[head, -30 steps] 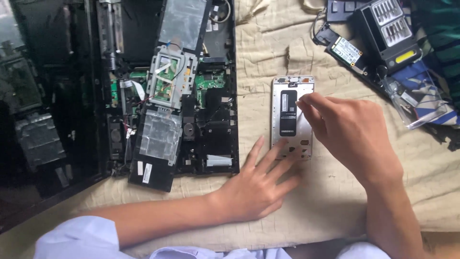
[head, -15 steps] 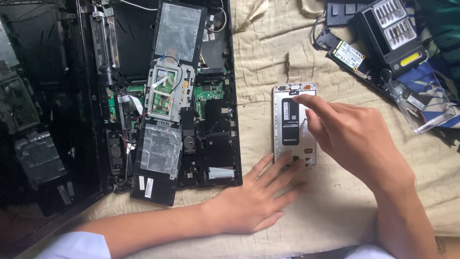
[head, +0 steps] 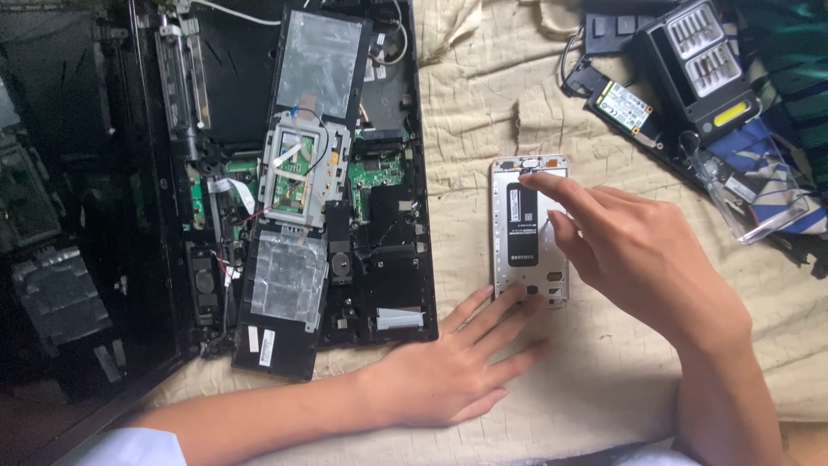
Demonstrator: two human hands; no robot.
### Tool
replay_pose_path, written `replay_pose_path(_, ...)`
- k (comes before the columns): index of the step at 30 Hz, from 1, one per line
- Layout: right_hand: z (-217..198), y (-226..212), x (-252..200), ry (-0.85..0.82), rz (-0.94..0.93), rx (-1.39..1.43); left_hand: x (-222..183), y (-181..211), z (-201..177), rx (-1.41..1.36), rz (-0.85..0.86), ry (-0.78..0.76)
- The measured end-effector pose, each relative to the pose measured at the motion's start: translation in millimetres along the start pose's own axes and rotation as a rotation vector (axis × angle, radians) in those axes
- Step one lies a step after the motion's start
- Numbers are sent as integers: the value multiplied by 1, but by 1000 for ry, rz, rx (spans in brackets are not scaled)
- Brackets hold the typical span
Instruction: Using a plastic tool to point at and inspect internal components of a disassembled smartphone and laptop.
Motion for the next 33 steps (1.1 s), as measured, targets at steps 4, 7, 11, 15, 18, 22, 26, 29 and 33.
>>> replay_pose_path(4,-3,-4,-3,6,-21,-56,1,1,-3,-8,10,12)
replay_pose_path(7,-4,-3,-3,2,-35,-69,2,2,-6,-12,4,28)
replay_pose_path(11,-2,5,-6,-75,-7,-113,3,0,-5,-26,10,7)
replay_pose_path(15,-6,5,-7,-50,-19,-153,4,1,-4,0,-2,3)
replay_pose_path(18,-3,11,-9,-103,-42,-104,5,2,-5,18,5,32)
replay_pose_path(22,-2,14,-9,-149,12,-59,8,1,-5,3,-9,6)
replay_pose_path(26,-3,8,-4,-62,-23,-10,9,1,-2,1,-22,-4)
replay_pose_path(29,0,6,-2,-10,-10,0,10,0,-4,1,-29,6)
replay_pose_path(33,3,3,-2,99,3,-28,11,2,-10,20,-32,22)
Point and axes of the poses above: each hand's wrist, its own x-axis towards the middle knuckle, its own z-axis out of the palm, y = z × x, the point moved 3 cm from there along x, towards the middle knuckle, and after that the axes turned 7 degrees about x, right-handed, at the moved point
